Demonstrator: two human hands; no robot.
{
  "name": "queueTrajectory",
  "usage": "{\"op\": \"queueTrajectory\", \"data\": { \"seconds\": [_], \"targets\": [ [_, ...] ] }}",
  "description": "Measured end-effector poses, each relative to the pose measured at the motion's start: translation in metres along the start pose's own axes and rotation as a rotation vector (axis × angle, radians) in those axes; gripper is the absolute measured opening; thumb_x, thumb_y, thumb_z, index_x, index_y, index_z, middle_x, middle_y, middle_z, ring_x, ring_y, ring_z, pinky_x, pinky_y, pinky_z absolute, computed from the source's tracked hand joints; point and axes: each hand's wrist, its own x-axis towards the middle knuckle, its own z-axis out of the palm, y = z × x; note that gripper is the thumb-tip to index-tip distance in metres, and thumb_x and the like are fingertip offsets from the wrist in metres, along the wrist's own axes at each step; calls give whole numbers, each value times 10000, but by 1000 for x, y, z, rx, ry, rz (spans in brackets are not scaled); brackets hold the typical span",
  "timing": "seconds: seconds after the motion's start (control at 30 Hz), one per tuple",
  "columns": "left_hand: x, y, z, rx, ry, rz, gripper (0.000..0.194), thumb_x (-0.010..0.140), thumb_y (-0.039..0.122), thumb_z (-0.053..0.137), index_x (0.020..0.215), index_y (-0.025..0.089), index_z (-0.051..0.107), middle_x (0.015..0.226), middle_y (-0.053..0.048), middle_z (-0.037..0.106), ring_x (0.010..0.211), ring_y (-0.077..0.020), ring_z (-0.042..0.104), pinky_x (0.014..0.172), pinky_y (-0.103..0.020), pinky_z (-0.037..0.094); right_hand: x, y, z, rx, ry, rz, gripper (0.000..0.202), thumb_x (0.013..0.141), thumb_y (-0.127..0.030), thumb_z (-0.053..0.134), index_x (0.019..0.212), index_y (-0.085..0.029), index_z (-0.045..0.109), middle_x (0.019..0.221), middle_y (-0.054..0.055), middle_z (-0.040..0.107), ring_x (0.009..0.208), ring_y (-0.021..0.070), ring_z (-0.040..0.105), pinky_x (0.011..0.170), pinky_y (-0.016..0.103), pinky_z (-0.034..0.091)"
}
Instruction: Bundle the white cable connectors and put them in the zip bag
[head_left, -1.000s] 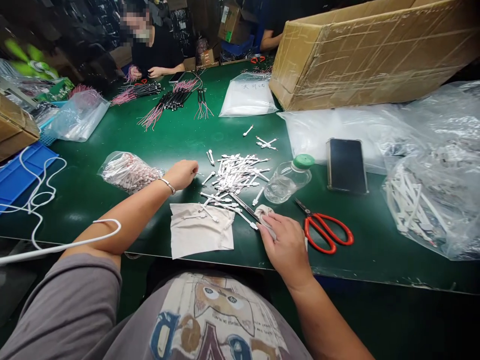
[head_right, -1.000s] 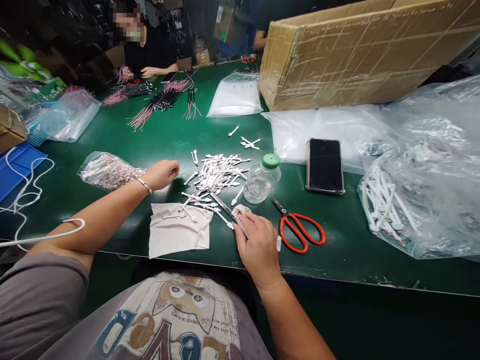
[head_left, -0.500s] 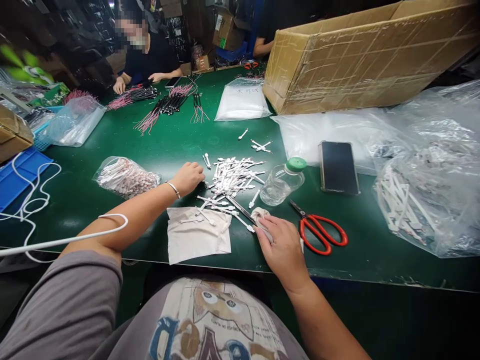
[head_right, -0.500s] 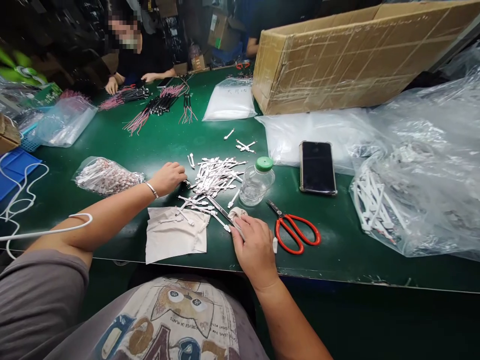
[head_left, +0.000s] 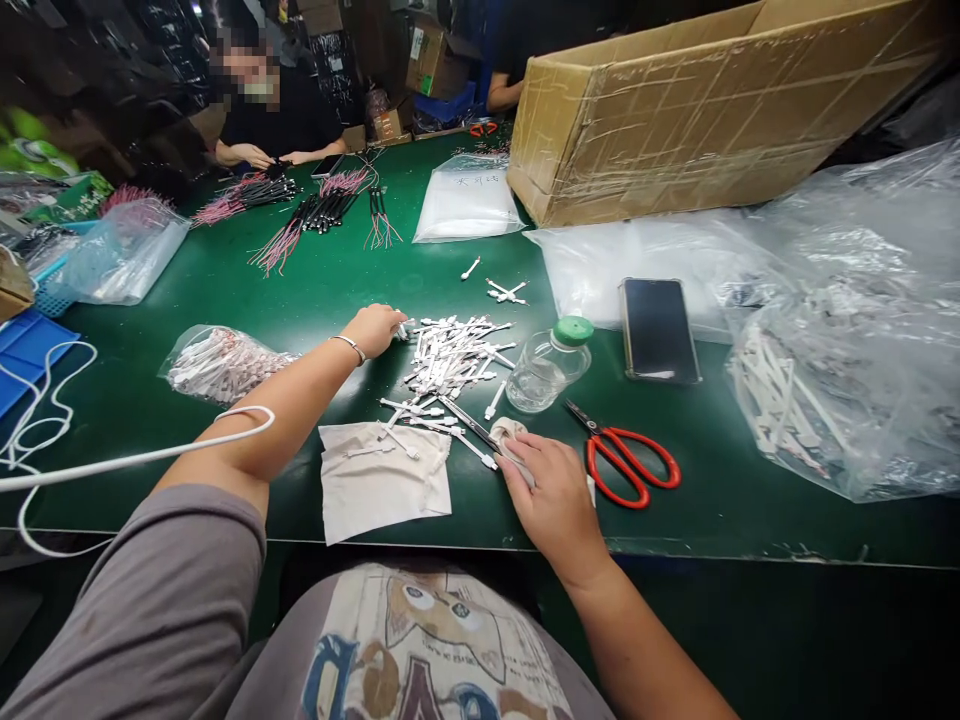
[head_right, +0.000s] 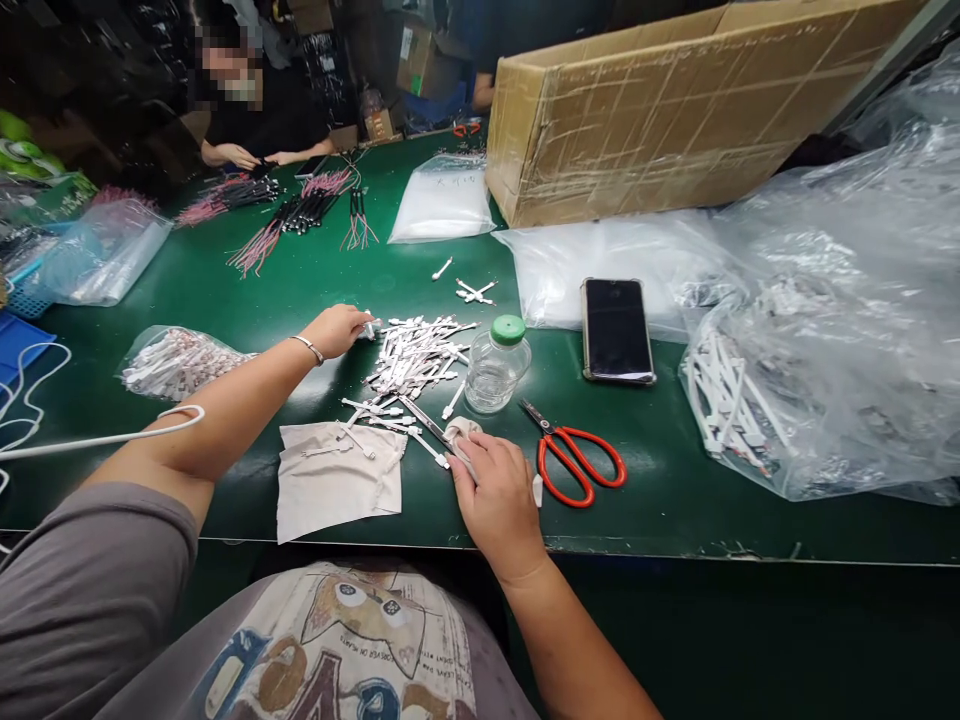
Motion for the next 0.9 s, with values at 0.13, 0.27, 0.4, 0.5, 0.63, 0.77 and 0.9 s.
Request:
{"op": "queueTrajectory", "data": {
  "seconds": [0.13, 0.27, 0.4, 0.5, 0.63, 0.77, 0.9],
  "targets": [
    [2, 3, 5, -25, 11, -168, 307, 864, 266, 353, 987, 136, 603, 995, -155, 618, 979, -240, 556, 817, -330, 400, 0, 1, 0, 10, 2, 2, 202, 826, -286, 552, 980, -196, 645, 995, 96, 637, 942, 241, 549, 835, 419, 445],
    [9, 5, 12, -87, -18, -404, 379, 891, 346, 292, 1018, 101, 551, 963, -187, 631, 854, -243, 610, 697, -321, 429, 0, 1, 1, 10, -5, 8, 203, 823, -289, 560, 973, -181, 646, 989, 99, 638, 944, 239, 546, 836, 411, 444],
    [17, 8, 17, -157, -91, -485, 428, 799, 521, 435, 851, 128, 596, 889, -166, 654, 816, -256, 623, 637, -302, 430, 0, 2, 1, 9, -8, 11, 204, 825, -289, 556, 975, -185, 645, 996, 97, 637, 942, 240, 546, 835, 416, 442],
    [17, 9, 18, -198, -134, -503, 337, 764, 471, 513, 770, 146, 601, 818, -133, 663, 753, -233, 626, 600, -285, 426, -1, 2, 1, 18, 0, 9, 206, 825, -286, 555, 985, -188, 642, 1001, 92, 635, 941, 235, 541, 837, 409, 441],
    [11, 3, 17, -208, -130, -505, 284, 796, 416, 487, 837, 154, 588, 858, -127, 663, 787, -223, 620, 622, -284, 431, -1, 2, 0, 21, 2, 17, 208, 823, -282, 560, 985, -183, 645, 997, 94, 635, 942, 233, 541, 836, 403, 441],
    [7, -4, 9, -175, -73, -464, 308, 868, 336, 358, 1036, 126, 509, 1011, -180, 627, 856, -230, 604, 670, -314, 438, -1, 2, 0, 31, -3, 20, 213, 821, -286, 561, 983, -178, 650, 999, 98, 635, 949, 237, 542, 842, 409, 439],
    [8, 2, 0, -139, -27, -293, 370, 881, 275, 312, 1216, 139, 392, 1042, -149, 623, 872, -209, 593, 716, -307, 431, -1, 1, 0, 35, -10, 25, 221, 820, -281, 562, 982, -163, 654, 1001, 107, 634, 955, 243, 540, 851, 415, 434]
  ]
}}
